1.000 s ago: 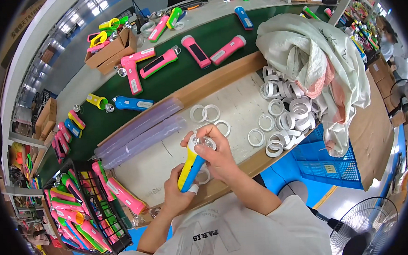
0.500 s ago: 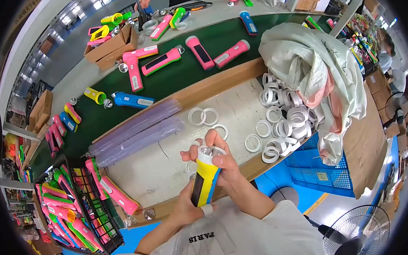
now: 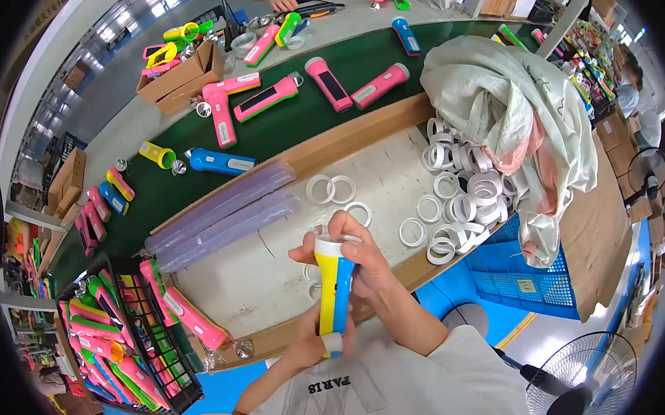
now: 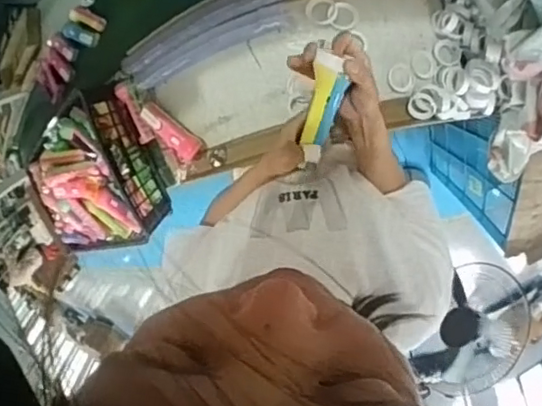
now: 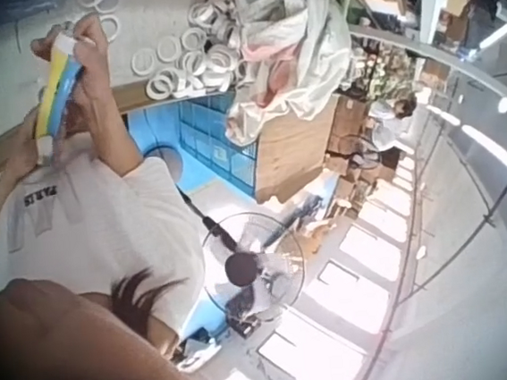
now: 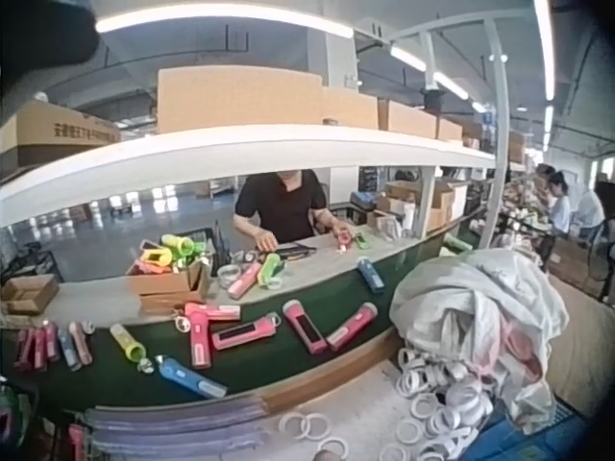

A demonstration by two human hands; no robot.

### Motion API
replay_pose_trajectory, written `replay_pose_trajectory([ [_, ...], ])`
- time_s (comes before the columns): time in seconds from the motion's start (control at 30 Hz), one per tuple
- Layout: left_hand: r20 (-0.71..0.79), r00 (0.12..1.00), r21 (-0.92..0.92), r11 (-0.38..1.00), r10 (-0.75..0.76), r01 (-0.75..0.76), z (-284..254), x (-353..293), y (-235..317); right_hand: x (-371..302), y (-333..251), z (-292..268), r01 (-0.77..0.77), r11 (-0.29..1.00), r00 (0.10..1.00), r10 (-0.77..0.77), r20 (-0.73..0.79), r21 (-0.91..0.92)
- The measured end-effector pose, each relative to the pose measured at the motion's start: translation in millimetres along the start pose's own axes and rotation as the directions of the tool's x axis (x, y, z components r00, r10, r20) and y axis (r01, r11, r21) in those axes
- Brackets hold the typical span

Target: The recorder is assembling colorful handheld flashlights by attaching plastic rings and lenses to the flashlight bodies.

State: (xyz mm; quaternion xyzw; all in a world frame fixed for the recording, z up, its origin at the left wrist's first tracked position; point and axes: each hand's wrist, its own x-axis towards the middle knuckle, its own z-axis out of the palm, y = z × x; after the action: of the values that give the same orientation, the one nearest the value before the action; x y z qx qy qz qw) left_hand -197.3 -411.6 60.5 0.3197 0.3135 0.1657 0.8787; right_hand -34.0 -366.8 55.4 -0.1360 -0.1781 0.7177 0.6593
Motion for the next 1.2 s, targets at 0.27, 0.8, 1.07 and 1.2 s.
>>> replay_pose_trajectory([
  [0.27, -0.149, 0.935, 0.486, 0.847, 0.321, -0.213, 2, 3, -1, -2, -3, 23, 0.072, 0.974, 0.989, -0.098, -0.113, -0.215],
  [0.8, -0.23, 0.834, 0.885, 0.464, 0.501, -0.035, -45, 23, -11, -7, 26, -13, 0.114, 0.858, 0.953, -0.236, -0.188, -0.501],
  [1.07, 0.218, 0.976, -0.218, 0.975, 0.012, 0.037, -55, 7, 9, -8, 1, -23, -0.074, 0.984, 0.994, 0.06, -0.092, -0.163],
  [1.2, 0.044, 0.998, -0.151, 0.988, 0.038, -0.031, -38, 2, 17, -8, 0, -16, -0.066, 0.974, 0.993, 0.044, -0.108, -0.216],
])
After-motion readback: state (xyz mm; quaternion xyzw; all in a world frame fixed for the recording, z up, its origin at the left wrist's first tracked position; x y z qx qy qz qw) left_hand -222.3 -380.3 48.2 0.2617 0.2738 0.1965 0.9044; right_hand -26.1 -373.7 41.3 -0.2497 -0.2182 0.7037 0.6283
